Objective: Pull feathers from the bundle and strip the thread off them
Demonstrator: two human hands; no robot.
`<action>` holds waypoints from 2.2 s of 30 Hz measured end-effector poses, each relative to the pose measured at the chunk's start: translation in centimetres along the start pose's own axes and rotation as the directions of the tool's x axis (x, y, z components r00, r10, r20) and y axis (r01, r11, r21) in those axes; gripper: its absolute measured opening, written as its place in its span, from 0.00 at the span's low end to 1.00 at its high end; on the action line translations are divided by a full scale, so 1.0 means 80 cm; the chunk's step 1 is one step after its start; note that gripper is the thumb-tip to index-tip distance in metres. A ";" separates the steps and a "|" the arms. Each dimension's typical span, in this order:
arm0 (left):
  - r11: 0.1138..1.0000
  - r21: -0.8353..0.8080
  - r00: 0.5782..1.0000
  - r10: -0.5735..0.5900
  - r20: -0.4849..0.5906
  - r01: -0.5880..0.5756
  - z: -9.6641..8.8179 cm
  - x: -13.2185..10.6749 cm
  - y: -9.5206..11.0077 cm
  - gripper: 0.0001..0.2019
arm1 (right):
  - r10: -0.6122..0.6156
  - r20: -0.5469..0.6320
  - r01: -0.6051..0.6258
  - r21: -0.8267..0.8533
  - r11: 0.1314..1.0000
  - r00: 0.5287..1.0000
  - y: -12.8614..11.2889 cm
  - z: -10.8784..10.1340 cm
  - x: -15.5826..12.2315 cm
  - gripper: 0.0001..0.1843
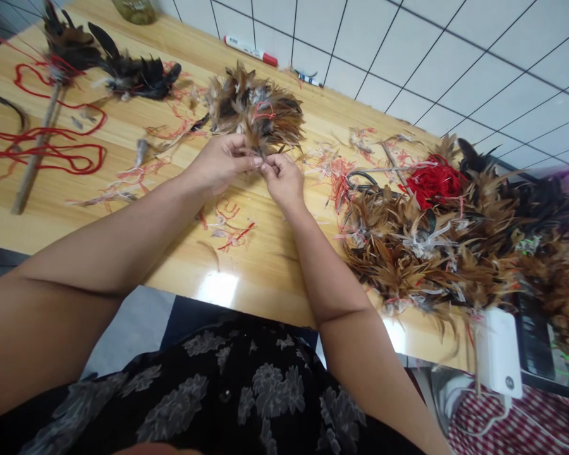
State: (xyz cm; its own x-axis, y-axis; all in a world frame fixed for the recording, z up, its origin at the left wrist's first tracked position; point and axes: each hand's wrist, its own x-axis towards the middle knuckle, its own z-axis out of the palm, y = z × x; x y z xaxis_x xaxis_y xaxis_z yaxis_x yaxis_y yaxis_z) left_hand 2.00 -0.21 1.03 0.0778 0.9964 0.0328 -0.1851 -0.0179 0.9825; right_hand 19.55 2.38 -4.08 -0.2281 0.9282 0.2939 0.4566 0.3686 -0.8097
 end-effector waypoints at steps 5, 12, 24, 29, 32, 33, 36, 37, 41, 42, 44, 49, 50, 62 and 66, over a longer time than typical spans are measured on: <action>0.998 -0.056 1.000 -0.013 -0.022 0.011 -0.010 0.007 0.005 0.15 | 0.067 -0.009 -0.064 0.201 0.977 0.998 -0.013 -0.004 -0.005 0.29; 0.997 -0.068 1.000 -0.025 0.011 0.026 -0.020 0.013 0.002 0.18 | 0.132 0.023 -0.129 0.414 0.901 0.991 -0.028 -0.016 -0.005 0.39; 0.992 -0.077 0.988 -0.088 0.126 0.099 -0.008 0.000 0.017 0.16 | 0.119 0.133 -0.167 0.448 0.878 0.984 -0.035 -0.024 -0.004 0.41; 0.995 -0.071 0.996 -0.068 0.057 0.072 -0.007 -0.003 0.022 0.09 | 0.183 0.111 -0.214 0.504 0.837 0.977 -0.017 -0.026 0.004 0.36; 0.997 -0.049 0.998 -0.064 0.029 0.066 -0.002 -0.004 0.015 0.11 | 0.212 0.100 -0.232 0.555 0.799 0.972 -0.003 -0.027 0.010 0.31; 0.997 -0.047 0.997 -0.065 0.036 0.067 0.001 -0.005 0.011 0.12 | 0.220 0.098 -0.236 0.567 0.789 0.971 0.000 -0.027 0.010 0.30; 0.997 -0.044 0.996 -0.059 0.067 0.062 0.008 -0.009 0.004 0.14 | 0.221 0.110 -0.244 0.565 0.788 0.969 -0.002 -0.026 0.009 0.29; 0.997 -0.040 0.995 -0.058 0.076 0.061 0.009 -0.010 0.002 0.14 | 0.210 0.114 -0.238 0.555 0.797 0.971 -0.005 -0.025 0.008 0.30; 0.997 -0.018 0.991 -0.067 0.116 0.070 0.008 -0.012 0.004 0.12 | 0.151 0.109 -0.186 0.525 0.831 0.983 -0.012 -0.024 0.003 0.35; 0.997 -0.015 0.991 -0.067 0.119 0.070 0.006 -0.012 0.005 0.12 | 0.147 0.103 -0.180 0.521 0.834 0.984 -0.013 -0.023 0.002 0.37; 0.998 -0.013 0.991 -0.067 0.118 0.069 0.005 -0.011 0.007 0.12 | 0.163 0.089 -0.185 0.512 0.839 0.983 -0.015 -0.023 0.002 0.39; 0.996 -0.040 0.993 -0.080 0.083 0.083 0.005 -0.012 0.009 0.12 | 0.204 0.086 -0.219 0.513 0.830 0.975 -0.019 -0.023 0.003 0.36; 0.996 -0.036 0.994 -0.075 0.078 0.078 0.004 -0.011 0.010 0.12 | 0.201 0.093 -0.220 0.518 0.827 0.975 -0.018 -0.022 0.004 0.35; 0.779 0.566 0.962 0.238 0.131 -0.270 -0.054 0.023 0.007 0.14 | 0.263 -0.015 -0.212 0.545 0.811 0.965 0.011 -0.030 0.014 0.30; 0.841 0.481 0.968 0.196 0.158 -0.249 -0.036 0.018 -0.002 0.13 | 0.237 -0.050 -0.176 0.526 0.832 0.970 0.024 -0.030 0.017 0.36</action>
State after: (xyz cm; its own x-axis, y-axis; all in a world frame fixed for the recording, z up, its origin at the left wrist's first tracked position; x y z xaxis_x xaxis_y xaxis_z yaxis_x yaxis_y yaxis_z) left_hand -0.65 1.45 0.43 0.1937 0.9478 0.2534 0.2957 -0.3027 0.9061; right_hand 22.20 4.46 -4.03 -0.0704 0.9905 0.1185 -0.0316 0.1165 -0.9927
